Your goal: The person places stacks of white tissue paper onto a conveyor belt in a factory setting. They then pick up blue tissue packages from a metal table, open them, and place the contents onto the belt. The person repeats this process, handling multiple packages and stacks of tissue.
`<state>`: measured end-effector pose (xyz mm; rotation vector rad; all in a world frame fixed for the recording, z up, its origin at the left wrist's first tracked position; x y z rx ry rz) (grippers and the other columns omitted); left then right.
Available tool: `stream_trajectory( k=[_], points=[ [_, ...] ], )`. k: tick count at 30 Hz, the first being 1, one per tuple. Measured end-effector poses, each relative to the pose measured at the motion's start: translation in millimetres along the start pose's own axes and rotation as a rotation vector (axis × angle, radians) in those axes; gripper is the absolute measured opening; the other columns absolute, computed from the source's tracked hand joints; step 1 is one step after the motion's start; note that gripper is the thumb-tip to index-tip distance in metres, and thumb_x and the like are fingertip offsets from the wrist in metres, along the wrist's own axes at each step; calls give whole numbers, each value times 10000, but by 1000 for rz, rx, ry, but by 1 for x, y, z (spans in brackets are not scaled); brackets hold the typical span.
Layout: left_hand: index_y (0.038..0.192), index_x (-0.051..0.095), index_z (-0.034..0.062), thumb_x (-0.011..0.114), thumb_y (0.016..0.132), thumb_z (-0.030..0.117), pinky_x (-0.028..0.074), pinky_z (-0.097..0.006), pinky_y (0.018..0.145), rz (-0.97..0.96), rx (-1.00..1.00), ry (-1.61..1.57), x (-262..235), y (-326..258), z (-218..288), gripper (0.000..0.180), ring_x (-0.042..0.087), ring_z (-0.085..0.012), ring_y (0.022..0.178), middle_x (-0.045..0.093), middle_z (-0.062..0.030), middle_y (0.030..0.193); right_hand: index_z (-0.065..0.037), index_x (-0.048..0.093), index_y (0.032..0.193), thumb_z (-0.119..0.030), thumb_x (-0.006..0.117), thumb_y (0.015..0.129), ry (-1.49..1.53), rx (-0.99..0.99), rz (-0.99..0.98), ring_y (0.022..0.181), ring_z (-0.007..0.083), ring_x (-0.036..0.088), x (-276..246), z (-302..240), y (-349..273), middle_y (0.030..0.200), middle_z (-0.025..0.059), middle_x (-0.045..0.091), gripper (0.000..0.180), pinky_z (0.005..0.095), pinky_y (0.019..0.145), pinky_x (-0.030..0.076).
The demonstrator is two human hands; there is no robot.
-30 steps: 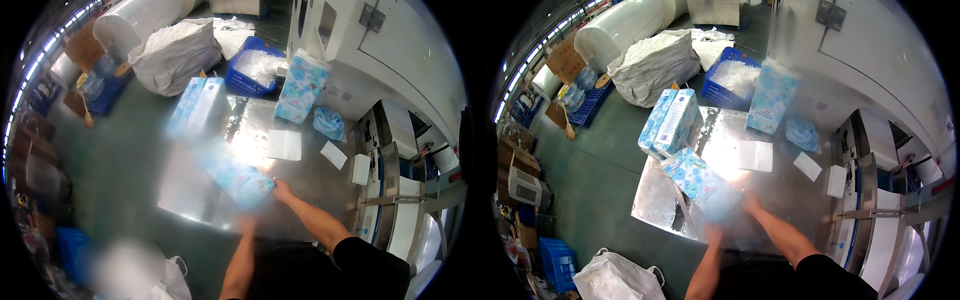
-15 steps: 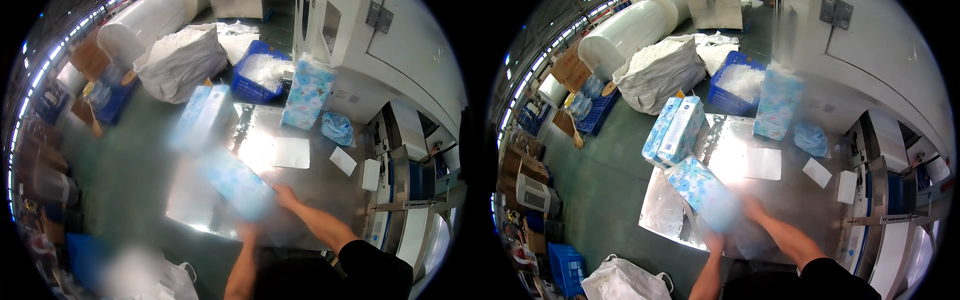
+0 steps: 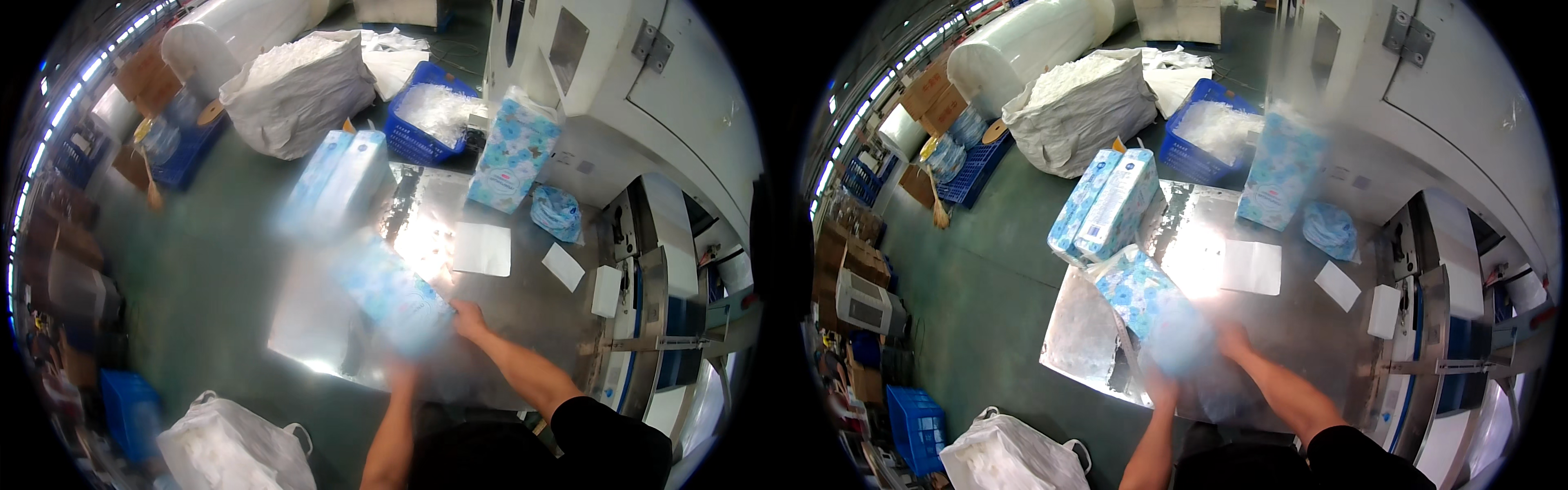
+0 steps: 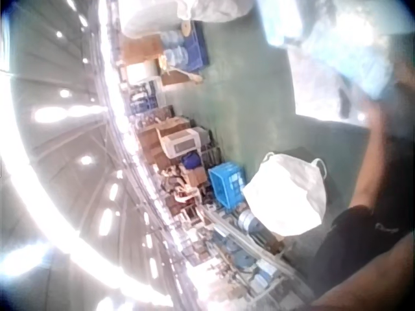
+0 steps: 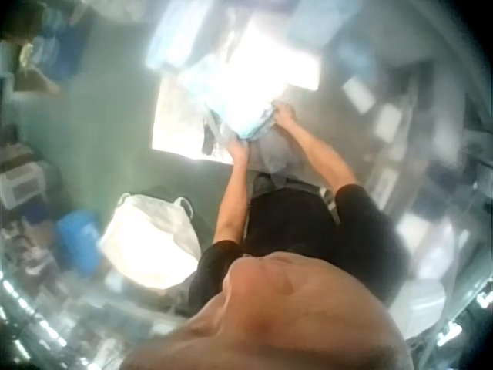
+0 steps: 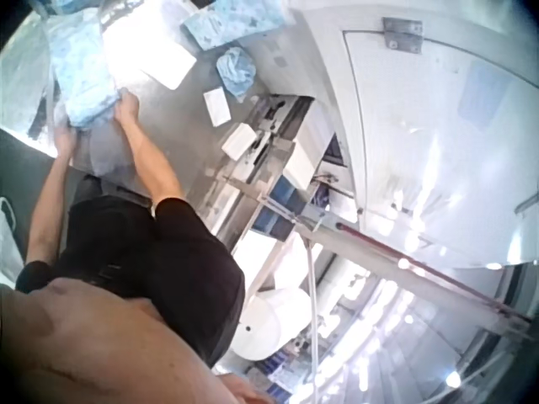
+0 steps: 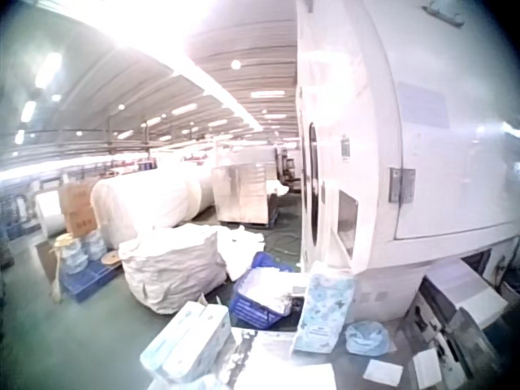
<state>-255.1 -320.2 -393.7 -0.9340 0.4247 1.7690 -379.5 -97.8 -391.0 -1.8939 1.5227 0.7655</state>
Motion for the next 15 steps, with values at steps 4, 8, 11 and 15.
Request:
stream_trajectory(
  k=[4, 8, 11, 15],
  points=[
    [1128, 604, -48, 602, 781, 157, 444, -500, 946, 16, -148, 20, 38, -11, -59, 403, 566, -461, 1094, 620, -283, 1125, -43, 650, 1062, -34, 561, 776, -128, 136, -96, 976, 437, 628, 11, -9, -12, 1008, 231, 675, 299, 503, 876, 498],
    [1208, 590, -34, 597, 789, 171, 436, -500, 979, -227, -351, 61, 45, -17, -45, 467, 547, -450, 1150, 601, -287, 1200, -51, 656, 1087, -62, 560, 793, -172, 251, -185, 999, 432, 626, 7, 2, -23, 1039, 225, 680, 309, 510, 893, 493],
    [1303, 542, -40, 597, 792, 166, 408, -485, 1040, -165, -182, 6, 10, -19, -12, 554, 515, -433, 1219, 555, -281, 1311, -50, 655, 1021, -97, 608, 760, 31, 92, 125, 943, 437, 635, -26, -13, -18, 985, 240, 667, 269, 485, 841, 516],
    [1352, 498, -55, 601, 797, 169, 369, -480, 1087, 55, 8, 48, 16, -14, -12, 607, 488, -426, 1264, 508, -274, 1384, -55, 694, 961, -134, 620, 773, 87, -57, 87, 926, 428, 654, 1, -2, -6, 952, 224, 691, 217, 476, 841, 519]
  ],
)
Point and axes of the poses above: each hand's wrist, its own y-axis towards the middle knuckle, its own x-axis out of the palm, z = x × y, the point moved 10 cm from there along y, towards the middle knuckle
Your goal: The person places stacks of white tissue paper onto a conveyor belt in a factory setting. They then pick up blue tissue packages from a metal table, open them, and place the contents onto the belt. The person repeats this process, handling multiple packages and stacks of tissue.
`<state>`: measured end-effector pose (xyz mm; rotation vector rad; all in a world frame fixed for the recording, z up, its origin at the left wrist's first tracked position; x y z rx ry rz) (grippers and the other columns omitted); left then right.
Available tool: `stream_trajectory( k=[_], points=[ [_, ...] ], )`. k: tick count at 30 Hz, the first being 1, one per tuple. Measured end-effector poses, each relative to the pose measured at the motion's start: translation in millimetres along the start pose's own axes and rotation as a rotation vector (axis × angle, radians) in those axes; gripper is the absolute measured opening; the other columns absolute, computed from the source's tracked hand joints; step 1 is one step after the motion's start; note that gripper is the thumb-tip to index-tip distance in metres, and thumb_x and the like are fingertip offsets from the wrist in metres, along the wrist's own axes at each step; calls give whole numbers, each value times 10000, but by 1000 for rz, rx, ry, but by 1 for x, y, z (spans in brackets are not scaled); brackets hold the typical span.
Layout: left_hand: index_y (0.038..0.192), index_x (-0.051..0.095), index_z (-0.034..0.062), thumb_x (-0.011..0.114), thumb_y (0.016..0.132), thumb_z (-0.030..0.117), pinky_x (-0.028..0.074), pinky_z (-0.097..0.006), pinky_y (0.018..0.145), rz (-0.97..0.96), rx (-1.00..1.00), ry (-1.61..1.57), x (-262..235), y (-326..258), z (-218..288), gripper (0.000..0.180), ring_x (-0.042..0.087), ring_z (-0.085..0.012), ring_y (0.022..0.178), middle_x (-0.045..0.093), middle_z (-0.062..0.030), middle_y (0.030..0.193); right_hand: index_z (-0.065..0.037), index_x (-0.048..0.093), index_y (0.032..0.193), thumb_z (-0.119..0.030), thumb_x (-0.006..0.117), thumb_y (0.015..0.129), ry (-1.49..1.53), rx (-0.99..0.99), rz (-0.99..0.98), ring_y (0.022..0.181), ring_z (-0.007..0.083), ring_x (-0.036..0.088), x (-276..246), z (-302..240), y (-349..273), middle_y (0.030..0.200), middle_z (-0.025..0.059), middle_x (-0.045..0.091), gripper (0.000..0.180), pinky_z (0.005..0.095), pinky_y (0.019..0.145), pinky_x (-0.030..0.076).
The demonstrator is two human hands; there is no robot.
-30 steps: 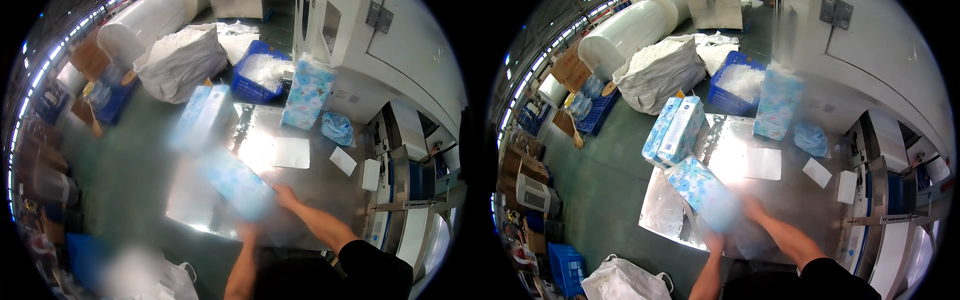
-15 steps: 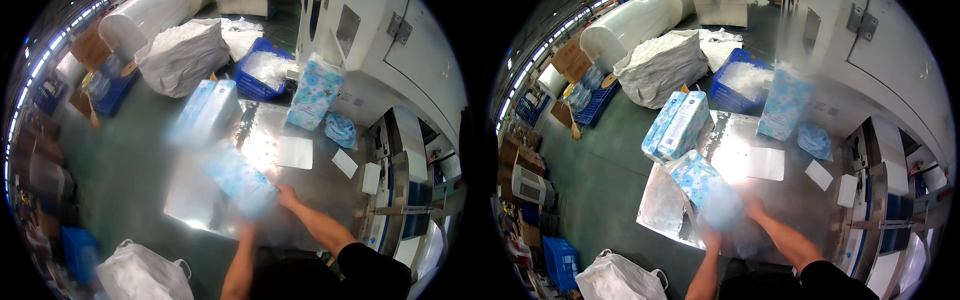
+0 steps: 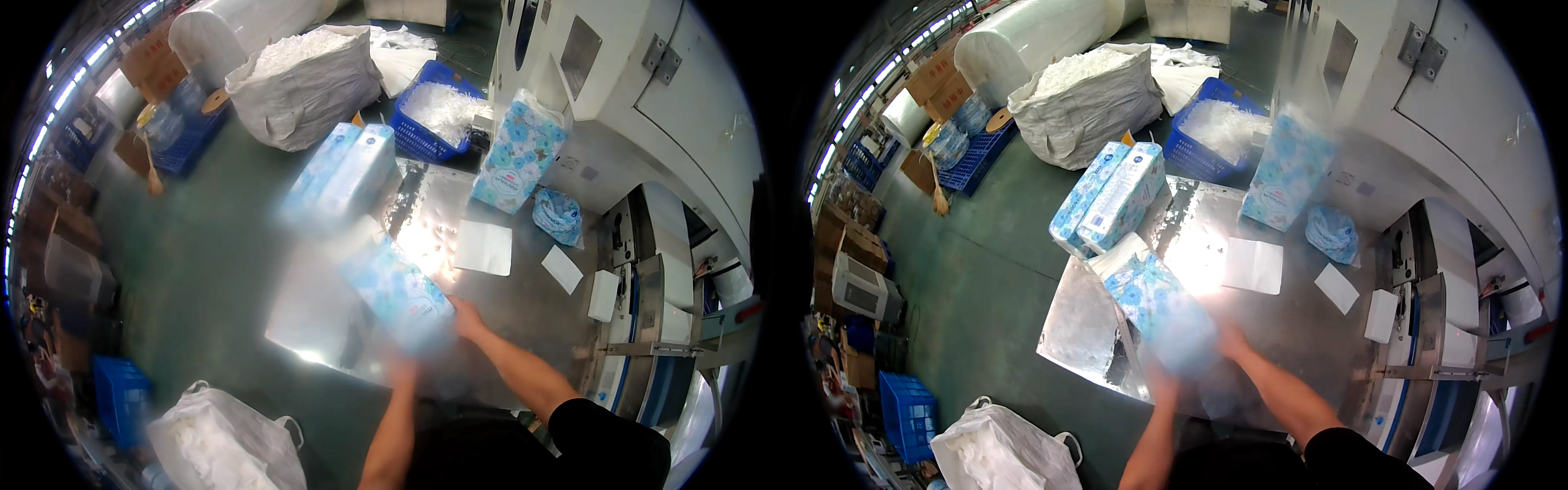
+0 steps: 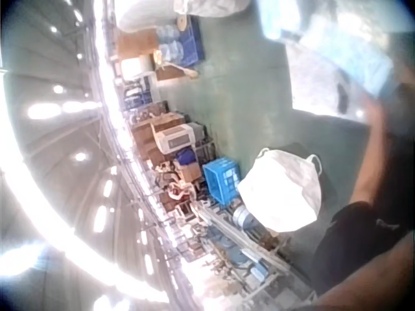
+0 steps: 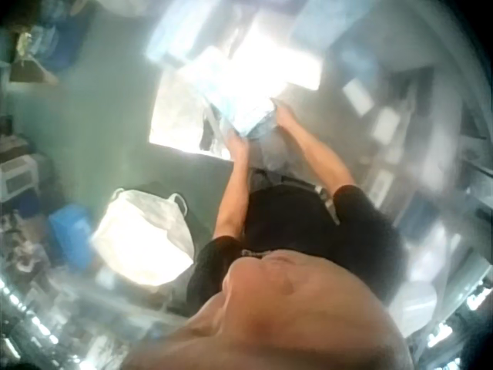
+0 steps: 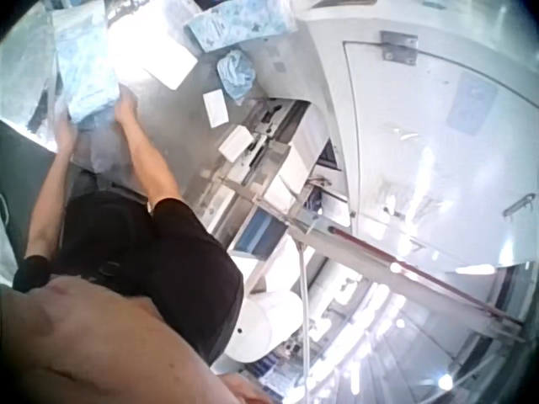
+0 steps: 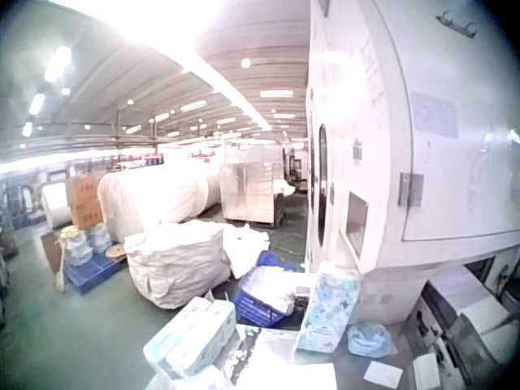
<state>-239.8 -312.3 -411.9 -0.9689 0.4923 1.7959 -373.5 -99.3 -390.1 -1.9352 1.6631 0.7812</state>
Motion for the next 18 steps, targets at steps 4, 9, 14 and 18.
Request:
stream_trajectory(
  k=[4, 9, 14, 18],
  points=[
    [1286, 544, -55, 597, 803, 152, 391, -493, 1054, 73, -21, 110, 57, -3, -67, 528, 526, -430, 1202, 563, -274, 1297, -62, 710, 968, -124, 615, 774, -252, 278, -69, 930, 419, 661, 24, 28, -10, 962, 220, 699, 225, 465, 839, 517],
    [1133, 601, -55, 609, 830, 184, 462, -498, 904, -76, -25, 47, 69, -5, -57, 386, 599, -425, 1034, 634, -265, 1084, -41, 675, 1062, -169, 726, 765, -20, 250, 36, 921, 351, 688, 12, 59, -31, 1005, 196, 706, 327, 416, 819, 538],
    [1023, 594, -68, 659, 844, 282, 478, -477, 807, -388, -193, -87, -12, -15, 15, 398, 625, -402, 934, 646, -239, 994, 13, 499, 1278, -199, 794, 788, 233, 557, -217, 795, 197, 668, 10, 56, -63, 1042, 149, 669, 610, 334, 621, 539],
    [1076, 588, -24, 663, 857, 254, 488, -438, 839, -134, -197, -170, -96, -39, 83, 362, 626, -380, 951, 641, -206, 1043, 11, 506, 1256, -195, 773, 798, 435, 712, -189, 763, 208, 668, 16, 55, -97, 1002, 130, 665, 569, 355, 611, 549]
  ],
)
Point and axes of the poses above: each hand's wrist, its own y-axis towards the middle knuckle, its own x-axis out of the palm, z = x × y, the point moved 10 cm from there along y, towards the middle knuckle
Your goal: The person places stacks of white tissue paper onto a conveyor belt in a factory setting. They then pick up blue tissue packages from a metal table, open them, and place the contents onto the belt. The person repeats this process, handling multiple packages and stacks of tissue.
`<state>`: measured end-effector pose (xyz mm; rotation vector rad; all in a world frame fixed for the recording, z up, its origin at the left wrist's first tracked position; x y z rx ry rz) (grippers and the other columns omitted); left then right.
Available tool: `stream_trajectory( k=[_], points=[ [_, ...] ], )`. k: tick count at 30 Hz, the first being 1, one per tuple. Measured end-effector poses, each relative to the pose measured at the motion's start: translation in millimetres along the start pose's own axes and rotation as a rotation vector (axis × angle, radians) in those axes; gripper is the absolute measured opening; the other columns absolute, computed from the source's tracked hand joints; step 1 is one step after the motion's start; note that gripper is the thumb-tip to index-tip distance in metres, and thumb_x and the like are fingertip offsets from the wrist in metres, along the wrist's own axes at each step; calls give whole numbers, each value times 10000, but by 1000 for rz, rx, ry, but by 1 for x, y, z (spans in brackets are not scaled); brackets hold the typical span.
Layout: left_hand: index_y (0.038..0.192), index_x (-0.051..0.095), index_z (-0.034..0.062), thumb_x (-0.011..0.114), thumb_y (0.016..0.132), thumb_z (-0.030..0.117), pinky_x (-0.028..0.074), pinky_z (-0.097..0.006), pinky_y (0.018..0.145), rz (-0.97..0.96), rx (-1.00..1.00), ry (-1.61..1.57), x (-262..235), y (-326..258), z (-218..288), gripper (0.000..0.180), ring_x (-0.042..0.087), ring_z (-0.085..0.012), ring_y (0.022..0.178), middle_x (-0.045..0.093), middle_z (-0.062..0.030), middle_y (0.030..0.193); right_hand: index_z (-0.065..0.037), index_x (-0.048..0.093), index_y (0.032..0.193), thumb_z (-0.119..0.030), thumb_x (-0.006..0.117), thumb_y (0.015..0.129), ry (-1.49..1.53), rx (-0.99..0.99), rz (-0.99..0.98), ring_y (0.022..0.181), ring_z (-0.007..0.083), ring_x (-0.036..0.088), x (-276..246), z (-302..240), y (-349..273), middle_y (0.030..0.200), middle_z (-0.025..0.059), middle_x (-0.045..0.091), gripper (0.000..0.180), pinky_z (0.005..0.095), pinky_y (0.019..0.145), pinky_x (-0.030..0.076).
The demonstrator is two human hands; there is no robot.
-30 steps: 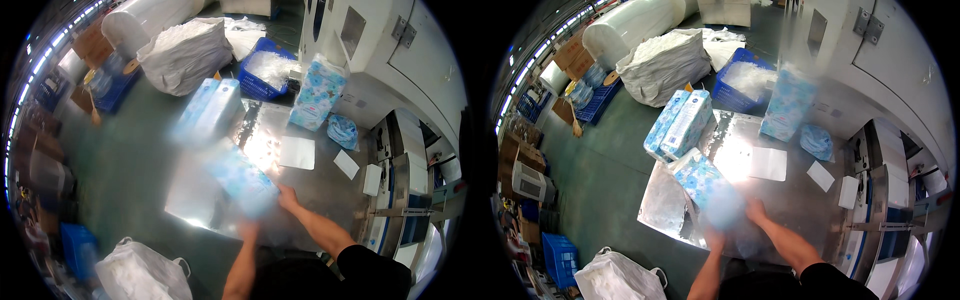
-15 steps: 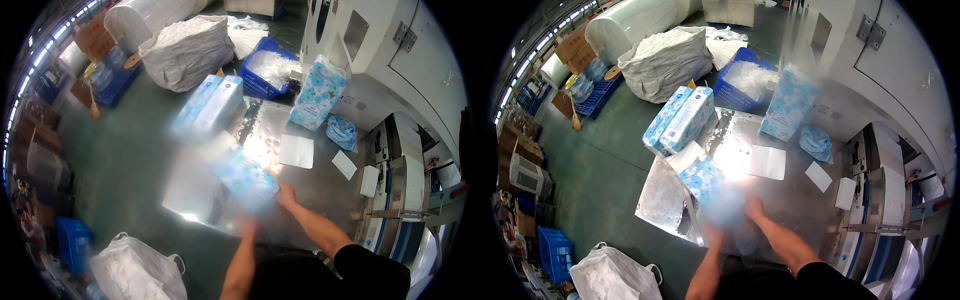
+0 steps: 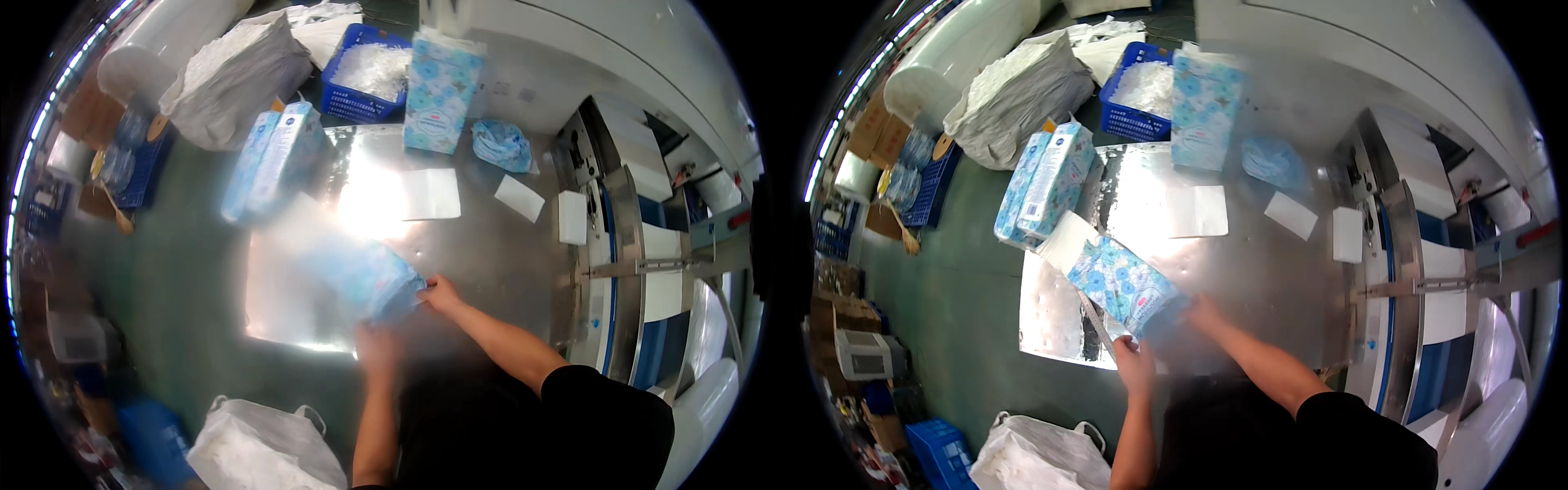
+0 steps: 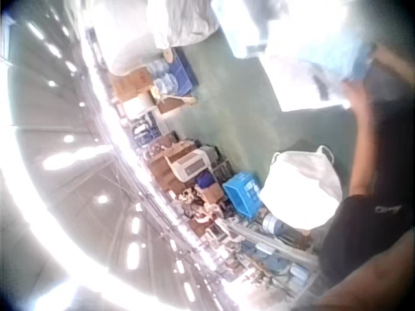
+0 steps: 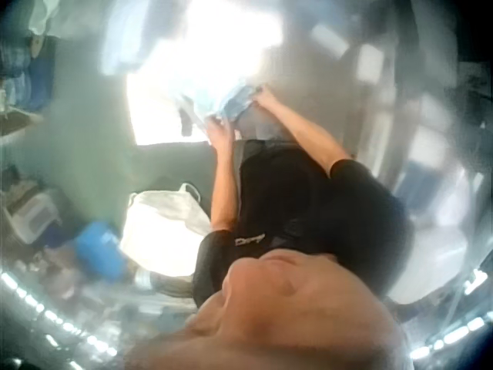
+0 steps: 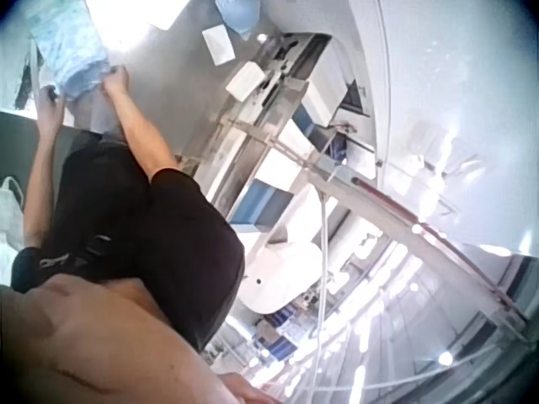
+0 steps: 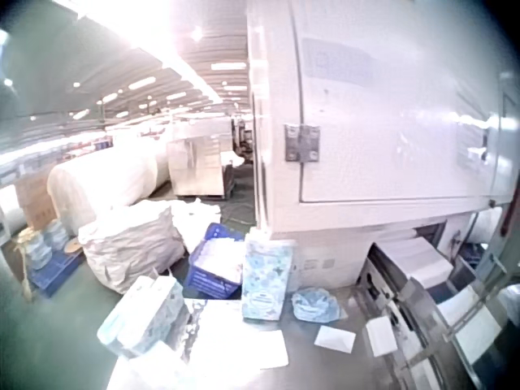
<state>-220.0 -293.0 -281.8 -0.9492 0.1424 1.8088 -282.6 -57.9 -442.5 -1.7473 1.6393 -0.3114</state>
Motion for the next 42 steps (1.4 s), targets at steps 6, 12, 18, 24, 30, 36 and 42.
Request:
stream_trajectory(
  k=[6, 12, 18, 24, 30, 36, 42],
  points=[
    [1257, 571, 12, 611, 875, 192, 457, -454, 990, -208, 520, 253, 52, -11, 58, 425, 584, -402, 1153, 624, -211, 1237, -10, 588, 1091, -143, 712, 831, 681, 94, 98, 712, 211, 668, 0, 34, -11, 933, 100, 666, 318, 355, 615, 564],
    [1306, 558, 30, 584, 895, 219, 440, -452, 1021, -364, 402, 279, 86, 1, 62, 453, 546, -386, 1240, 585, -235, 1309, -55, 644, 1047, -91, 674, 838, 723, -57, 24, 714, 186, 658, 26, 66, 16, 838, 65, 662, 215, 339, 626, 559],
    [1252, 578, 44, 585, 898, 255, 469, -476, 949, -410, 459, 503, 101, 3, 74, 412, 591, -391, 1130, 634, -201, 1194, -53, 659, 1005, -90, 628, 856, 693, -84, 131, 686, 202, 635, 58, 79, 36, 801, 62, 663, 156, 342, 579, 524],
    [1232, 603, 67, 590, 892, 306, 482, -485, 919, -223, 568, 480, 94, 1, 87, 415, 616, -392, 1088, 652, -209, 1145, -30, 657, 1020, -164, 554, 867, 808, 210, -117, 725, 250, 635, 68, 71, 2, 873, 119, 669, 228, 416, 614, 516],
    [1239, 622, 81, 600, 879, 355, 485, -474, 937, -412, 307, 558, 110, 13, 85, 454, 626, -381, 1120, 675, -211, 1146, -5, 649, 993, -199, 516, 884, 488, -139, -33, 791, 247, 640, 57, 68, 22, 906, 134, 666, 260, 424, 666, 519],
    [1142, 668, 60, 558, 895, 313, 507, -487, 897, -341, 344, 606, 114, 35, 81, 371, 647, -375, 1081, 687, -208, 1111, -10, 665, 908, -188, 523, 864, 204, -318, 35, 717, 245, 638, 37, 53, 3, 771, 95, 657, 232, 420, 626, 511],
    [1034, 618, 27, 577, 872, 269, 511, -507, 859, -261, 338, 582, 129, 49, 52, 294, 629, -401, 1043, 660, -215, 1049, -36, 637, 794, -118, 535, 864, -189, -602, 42, 625, 226, 590, -17, -9, -97, 648, 44, 587, 148, 379, 564, 469]
  ],
)
Point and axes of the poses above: each hand's wrist, its own y-axis towards the middle knuckle, its own x-axis out of the palm, z = x × y, the point moved 10 cm from there along y, towards the middle knuckle
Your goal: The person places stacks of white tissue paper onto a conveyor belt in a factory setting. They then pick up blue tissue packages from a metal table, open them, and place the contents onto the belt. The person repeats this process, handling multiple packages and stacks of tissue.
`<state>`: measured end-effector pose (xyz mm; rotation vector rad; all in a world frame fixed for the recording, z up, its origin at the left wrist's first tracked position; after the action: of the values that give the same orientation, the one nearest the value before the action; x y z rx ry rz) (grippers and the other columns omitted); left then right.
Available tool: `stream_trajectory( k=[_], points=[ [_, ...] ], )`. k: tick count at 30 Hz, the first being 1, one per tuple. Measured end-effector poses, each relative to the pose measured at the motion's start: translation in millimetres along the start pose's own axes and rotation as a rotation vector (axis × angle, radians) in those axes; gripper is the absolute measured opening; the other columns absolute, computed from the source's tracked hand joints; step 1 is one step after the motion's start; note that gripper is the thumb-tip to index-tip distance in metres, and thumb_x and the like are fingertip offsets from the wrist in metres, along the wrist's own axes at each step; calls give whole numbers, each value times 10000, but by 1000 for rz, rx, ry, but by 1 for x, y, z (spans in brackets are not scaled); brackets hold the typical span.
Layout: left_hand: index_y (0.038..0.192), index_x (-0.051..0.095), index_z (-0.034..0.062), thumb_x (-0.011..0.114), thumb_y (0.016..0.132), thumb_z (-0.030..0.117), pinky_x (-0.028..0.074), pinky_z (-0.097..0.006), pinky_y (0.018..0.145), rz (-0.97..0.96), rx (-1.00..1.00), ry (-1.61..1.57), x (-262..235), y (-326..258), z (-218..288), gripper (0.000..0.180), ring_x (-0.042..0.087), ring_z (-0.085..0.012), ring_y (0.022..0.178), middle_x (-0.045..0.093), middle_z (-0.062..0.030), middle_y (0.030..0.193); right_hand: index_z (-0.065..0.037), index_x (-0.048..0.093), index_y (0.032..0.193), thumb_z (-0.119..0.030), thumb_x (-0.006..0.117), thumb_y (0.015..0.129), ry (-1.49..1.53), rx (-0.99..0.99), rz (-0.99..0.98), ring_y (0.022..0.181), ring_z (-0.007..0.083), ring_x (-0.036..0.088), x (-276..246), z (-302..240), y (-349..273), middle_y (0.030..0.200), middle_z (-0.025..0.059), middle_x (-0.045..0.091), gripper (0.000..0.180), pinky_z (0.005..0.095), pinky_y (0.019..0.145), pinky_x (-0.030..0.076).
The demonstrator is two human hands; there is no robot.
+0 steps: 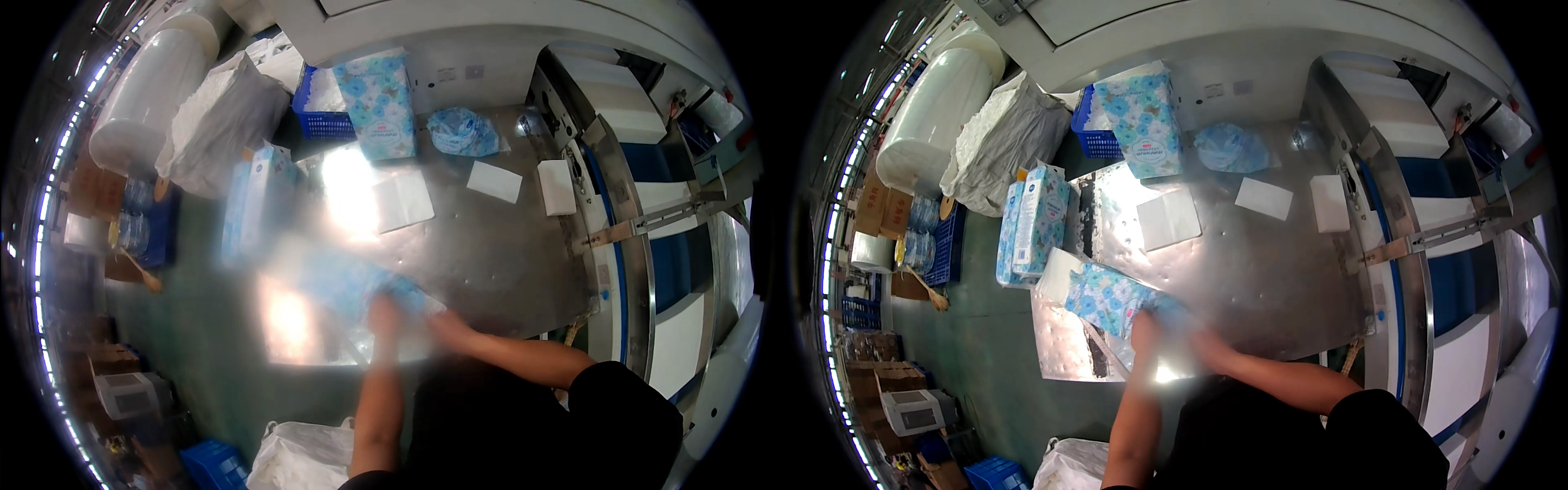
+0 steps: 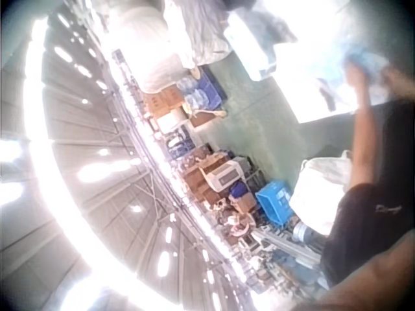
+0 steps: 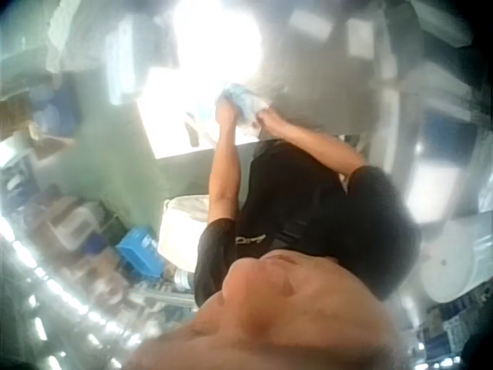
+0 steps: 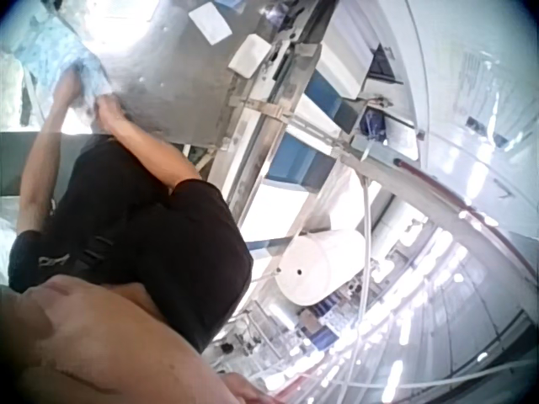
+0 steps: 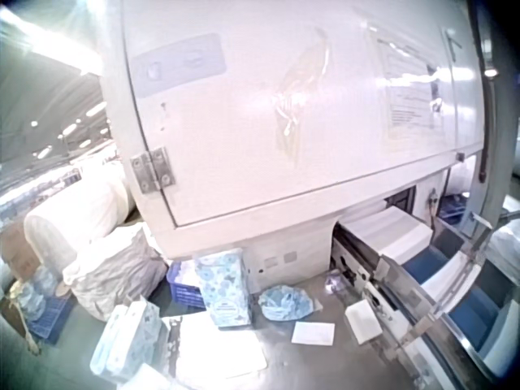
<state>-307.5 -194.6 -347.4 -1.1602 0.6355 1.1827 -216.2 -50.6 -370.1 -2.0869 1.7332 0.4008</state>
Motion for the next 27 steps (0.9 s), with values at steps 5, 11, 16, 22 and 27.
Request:
stream_trajectory(
  k=[5, 11, 16, 22, 27],
  points=[
    [1070, 531, 16, 623, 817, 229, 508, -502, 857, 208, 53, 9, -10, -7, 3, 343, 598, -422, 1033, 597, -211, 1066, -69, 636, 794, -126, 514, 934, 944, 679, -66, 613, 156, 555, -31, -4, -56, 659, 21, 571, 195, 320, 556, 453],
    [1056, 518, -15, 628, 804, 203, 505, -501, 867, 270, 136, 46, -8, -12, 13, 351, 593, -442, 1020, 586, -242, 1051, -69, 649, 872, -99, 491, 957, 1223, 686, 7, 674, 129, 564, -48, -20, -83, 770, 26, 607, 182, 299, 604, 466],
    [1077, 538, -19, 600, 836, 207, 504, -494, 889, 137, 111, 104, -20, -25, 37, 336, 602, -426, 1049, 597, -241, 1084, -57, 616, 933, -82, 508, 955, 1104, 642, -99, 770, 154, 585, -33, -1, -83, 811, 29, 582, 113, 322, 647, 487],
    [1105, 564, -26, 583, 863, 233, 520, -504, 868, -72, 49, 118, 13, -22, 35, 355, 653, -416, 1007, 672, -232, 1062, -69, 612, 906, -122, 503, 970, 862, 430, -202, 759, 127, 552, -33, -16, -57, 811, 24, 586, 137, 313, 668, 462],
    [1103, 563, -31, 588, 856, 215, 521, -505, 857, 22, -73, 56, -4, -12, 20, 349, 661, -423, 989, 684, -250, 1001, -67, 598, 932, -157, 492, 995, 923, 373, -156, 758, 127, 537, -54, -55, -62, 809, 21, 565, 154, 313, 683, 454]
  ],
)
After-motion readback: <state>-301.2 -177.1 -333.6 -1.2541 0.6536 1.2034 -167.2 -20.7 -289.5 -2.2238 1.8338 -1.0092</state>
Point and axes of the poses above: each hand's wrist, its own y-axis towards the middle knuckle, its own x-axis out of the palm, z = x × y, the point moved 10 cm from there along y, towards the middle knuckle
